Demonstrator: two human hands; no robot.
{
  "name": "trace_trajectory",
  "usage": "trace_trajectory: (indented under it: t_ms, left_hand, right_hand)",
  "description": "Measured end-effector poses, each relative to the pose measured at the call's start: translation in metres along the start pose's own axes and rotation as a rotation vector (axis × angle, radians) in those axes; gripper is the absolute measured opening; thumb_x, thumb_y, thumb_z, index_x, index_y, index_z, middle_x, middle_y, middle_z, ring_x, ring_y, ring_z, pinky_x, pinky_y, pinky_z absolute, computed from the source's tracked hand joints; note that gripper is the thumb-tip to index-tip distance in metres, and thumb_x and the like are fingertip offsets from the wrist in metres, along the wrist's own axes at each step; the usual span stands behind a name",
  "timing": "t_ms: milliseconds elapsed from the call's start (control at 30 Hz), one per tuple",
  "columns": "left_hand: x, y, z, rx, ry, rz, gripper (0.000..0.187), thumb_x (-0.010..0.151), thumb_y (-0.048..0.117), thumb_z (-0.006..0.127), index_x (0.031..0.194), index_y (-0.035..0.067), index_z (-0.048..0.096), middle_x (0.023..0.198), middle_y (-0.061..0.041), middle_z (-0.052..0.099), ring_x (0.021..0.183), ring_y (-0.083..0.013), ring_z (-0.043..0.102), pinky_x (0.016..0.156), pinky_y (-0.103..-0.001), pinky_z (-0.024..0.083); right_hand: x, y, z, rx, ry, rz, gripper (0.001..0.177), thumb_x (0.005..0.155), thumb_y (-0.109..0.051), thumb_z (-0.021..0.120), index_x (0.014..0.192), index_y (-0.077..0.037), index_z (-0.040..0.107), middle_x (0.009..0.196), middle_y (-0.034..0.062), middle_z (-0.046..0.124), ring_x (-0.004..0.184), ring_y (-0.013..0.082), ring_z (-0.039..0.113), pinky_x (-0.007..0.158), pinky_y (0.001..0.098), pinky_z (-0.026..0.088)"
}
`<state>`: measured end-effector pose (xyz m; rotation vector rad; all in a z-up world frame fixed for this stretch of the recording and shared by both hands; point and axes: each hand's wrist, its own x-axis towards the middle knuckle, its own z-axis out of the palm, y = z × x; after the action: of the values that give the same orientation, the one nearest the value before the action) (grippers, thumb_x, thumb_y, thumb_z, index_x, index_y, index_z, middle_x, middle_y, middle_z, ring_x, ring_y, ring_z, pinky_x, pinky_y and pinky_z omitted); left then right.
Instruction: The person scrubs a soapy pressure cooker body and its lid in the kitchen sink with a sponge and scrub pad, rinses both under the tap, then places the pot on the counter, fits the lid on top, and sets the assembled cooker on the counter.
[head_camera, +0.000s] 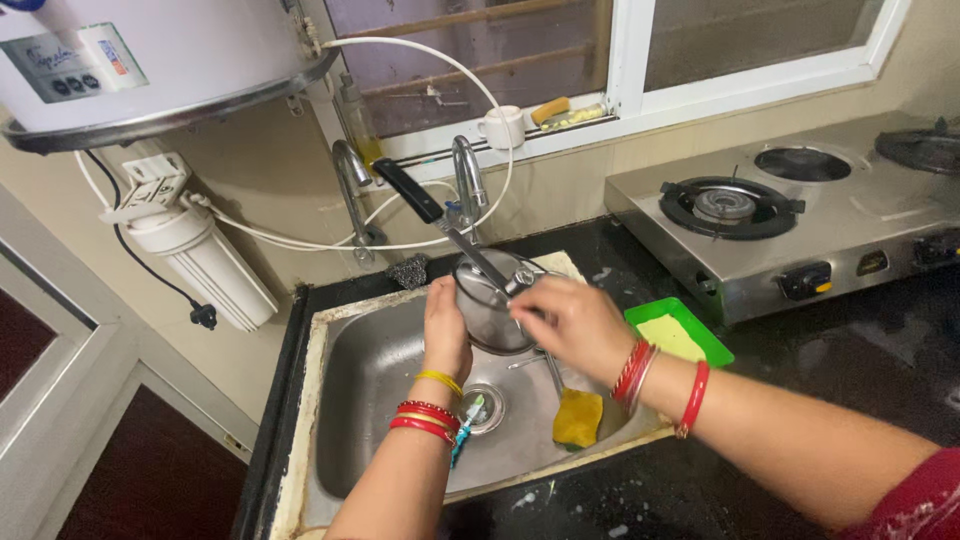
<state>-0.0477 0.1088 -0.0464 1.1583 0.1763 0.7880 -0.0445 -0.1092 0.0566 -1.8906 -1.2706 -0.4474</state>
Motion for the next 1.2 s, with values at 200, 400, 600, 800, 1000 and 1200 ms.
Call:
trace_trajectory:
  t_ms: [200, 400, 600, 800, 1000, 1200]
  left_hand:
    - [-0.01, 0.027, 0.014, -0.19, 0.092, -0.12, 0.031, 0.101, 0.03, 0.054, 0.118, 0.006, 0.061, 0.107, -0.005, 0.067, 0.099, -0.0162, 0.064, 0.085, -0.034, 0.054]
    - [-0.021, 0.01, 0.006, -0.051, 0.212, -0.145, 0.031, 0.094, 0.025, 0.067, 0.118, 0.007, 0.058, 0.102, -0.007, 0.065, 0.089, -0.0154, 0.061, 0.076, -0.032, 0.052]
    - [-0.01, -0.032, -0.005, 0.057, 0.265, -0.164, 0.029, 0.095, 0.026, 0.067, 0.115, 0.007, 0.06, 0.101, -0.005, 0.066, 0.094, -0.0123, 0.055, 0.086, -0.029, 0.046]
    - [0.02, -0.062, -0.013, -0.011, 0.303, -0.164, 0.031, 0.095, 0.026, 0.068, 0.116, 0.006, 0.061, 0.102, -0.003, 0.066, 0.095, -0.0121, 0.056, 0.087, -0.029, 0.047]
    - [0.04, -0.082, -0.012, -0.146, 0.327, -0.266, 0.032, 0.094, 0.023, 0.066, 0.123, 0.011, 0.057, 0.103, -0.004, 0.067, 0.094, -0.0149, 0.058, 0.085, -0.033, 0.049]
    - [0.037, -0.094, 0.003, -0.393, 0.31, -0.314, 0.03, 0.096, 0.014, 0.063, 0.124, 0.011, 0.054, 0.109, -0.005, 0.068, 0.096, -0.0169, 0.065, 0.085, -0.036, 0.054]
  right_hand:
    - [-0.013, 0.01, -0.003, -0.014, -0.105, -0.211, 0.019, 0.086, -0.02, 0.074, 0.102, -0.01, 0.078, 0.097, 0.0068, 0.075, 0.087, 0.0262, 0.072, 0.073, 0.0359, 0.057]
    - [0.051, 0.101, 0.028, 0.231, 0.073, 0.334, 0.027, 0.093, -0.018, 0.062, 0.114, -0.01, 0.077, 0.088, 0.005, 0.079, 0.07, 0.0157, 0.07, 0.066, 0.031, 0.056]
    - [0.13, 0.2, 0.128, 0.345, -0.308, 0.648, 0.042, 0.094, -0.015, 0.059, 0.135, -0.009, 0.062, 0.102, 0.0157, 0.071, 0.085, 0.0211, 0.065, 0.078, 0.0333, 0.052]
    - [0.181, 0.262, 0.223, 0.311, -0.486, 0.483, 0.064, 0.092, -0.01, 0.055, 0.153, -0.005, 0.04, 0.135, 0.022, 0.063, 0.119, 0.0286, 0.064, 0.102, 0.0351, 0.048]
    - [0.192, 0.276, 0.231, 0.056, -0.737, 0.131, 0.064, 0.097, -0.015, 0.056, 0.156, -0.007, 0.033, 0.152, 0.023, 0.047, 0.138, 0.0344, 0.047, 0.112, 0.0377, 0.037]
    - [0.196, 0.213, 0.163, 0.073, -0.849, 0.282, 0.053, 0.095, -0.018, 0.063, 0.146, -0.008, 0.05, 0.131, 0.0171, 0.066, 0.116, 0.0275, 0.065, 0.099, 0.0357, 0.051]
